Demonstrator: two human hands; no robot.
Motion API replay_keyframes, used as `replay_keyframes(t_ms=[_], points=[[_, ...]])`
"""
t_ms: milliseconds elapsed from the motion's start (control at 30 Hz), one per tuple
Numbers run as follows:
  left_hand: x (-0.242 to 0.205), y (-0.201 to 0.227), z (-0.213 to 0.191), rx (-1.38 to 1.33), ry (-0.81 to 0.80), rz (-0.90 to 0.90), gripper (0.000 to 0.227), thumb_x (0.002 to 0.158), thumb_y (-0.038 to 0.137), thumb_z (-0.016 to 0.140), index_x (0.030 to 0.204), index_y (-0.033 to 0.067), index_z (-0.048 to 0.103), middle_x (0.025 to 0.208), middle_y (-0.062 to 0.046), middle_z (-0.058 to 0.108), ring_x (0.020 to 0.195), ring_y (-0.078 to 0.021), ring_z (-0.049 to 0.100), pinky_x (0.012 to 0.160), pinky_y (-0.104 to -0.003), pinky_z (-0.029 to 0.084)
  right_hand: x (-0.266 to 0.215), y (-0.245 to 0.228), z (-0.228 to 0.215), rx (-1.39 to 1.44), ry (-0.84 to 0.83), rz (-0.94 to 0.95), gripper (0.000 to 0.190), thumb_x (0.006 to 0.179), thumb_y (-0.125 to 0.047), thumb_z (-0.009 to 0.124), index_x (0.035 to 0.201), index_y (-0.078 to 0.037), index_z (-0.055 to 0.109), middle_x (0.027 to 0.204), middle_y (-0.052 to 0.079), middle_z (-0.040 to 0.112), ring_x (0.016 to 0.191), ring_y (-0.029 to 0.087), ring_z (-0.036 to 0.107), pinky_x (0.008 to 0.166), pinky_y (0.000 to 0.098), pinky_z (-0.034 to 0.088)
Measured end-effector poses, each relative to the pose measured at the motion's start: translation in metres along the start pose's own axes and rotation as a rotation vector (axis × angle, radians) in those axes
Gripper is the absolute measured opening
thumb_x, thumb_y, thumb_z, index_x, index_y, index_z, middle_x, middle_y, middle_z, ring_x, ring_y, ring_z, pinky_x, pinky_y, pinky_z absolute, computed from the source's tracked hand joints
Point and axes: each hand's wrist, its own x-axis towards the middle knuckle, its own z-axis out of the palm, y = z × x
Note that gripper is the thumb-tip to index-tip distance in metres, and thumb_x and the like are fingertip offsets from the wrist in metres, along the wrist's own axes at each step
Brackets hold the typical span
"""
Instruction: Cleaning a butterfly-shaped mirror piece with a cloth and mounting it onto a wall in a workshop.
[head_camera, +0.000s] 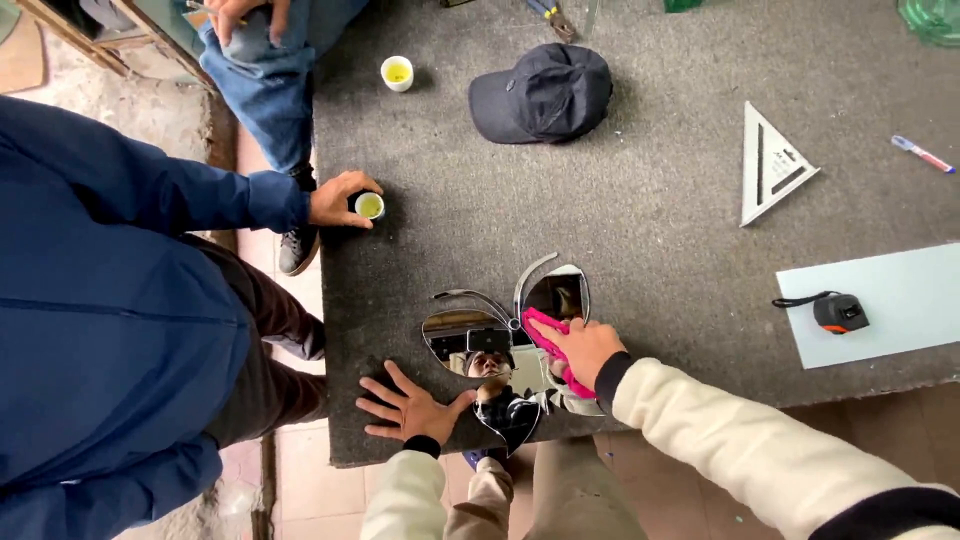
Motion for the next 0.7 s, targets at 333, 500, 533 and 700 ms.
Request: replay_keyframes(t_ms=[333, 500, 533, 700], points=[[-0.004, 0.005, -0.011, -0.016, -0.037, -0.022, 0.185, 0.054, 0.095, 0.09, 0.174, 0.0219, -0.031, 0.171, -0.028, -0.049, 0.155, -0.055, -0.047, 0.119, -0.082, -0.018, -0.027, -0.005, -0.029, 0.156, -0.203, 0.188, 0.089, 0.107, -0.032, 0.053, 0.181, -0.039, 0.004, 0.103, 0.007, 0.069, 0.076, 0.022, 0.065, 0.069, 0.0401, 0.057], [-0.024, 0.017, -0.036, -0.068, -0.074, -0.007, 0.173, 0.067, 0.076, 0.097, 0.176, 0.0237, -0.025, 0.175, -0.028, -0.039, 0.158, -0.0593, -0.032, 0.118, -0.085, -0.019, -0.06, 0.008, -0.015, 0.121, -0.192, 0.177, 0.095, 0.099, -0.041, 0.065, 0.177, -0.047, 0.011, 0.119, 0.012, 0.076, 0.11, 0.04, 0.081, 0.096, 0.0537, 0.063], [-0.025, 0.016, -0.037, -0.069, -0.065, -0.004, 0.172, 0.067, 0.076, 0.097, 0.176, 0.0234, -0.025, 0.175, -0.028, -0.038, 0.158, -0.0592, -0.033, 0.118, -0.085, -0.019, -0.061, 0.006, -0.006, 0.13, -0.184, 0.213, 0.097, 0.098, -0.045, 0.064, 0.178, -0.046, 0.008, 0.117, 0.011, 0.075, 0.108, 0.04, 0.081, 0.093, 0.0541, 0.064], [-0.023, 0.017, -0.036, -0.067, -0.051, 0.01, 0.174, 0.064, 0.078, 0.096, 0.176, 0.0222, -0.025, 0.175, -0.029, -0.038, 0.158, -0.0596, -0.033, 0.118, -0.085, -0.018, -0.118, -0.043, -0.013, 0.23, -0.264, 0.15, 0.095, 0.099, -0.039, 0.063, 0.178, -0.045, 0.01, 0.122, 0.012, 0.073, 0.109, 0.041, 0.08, 0.094, 0.0534, 0.063]])
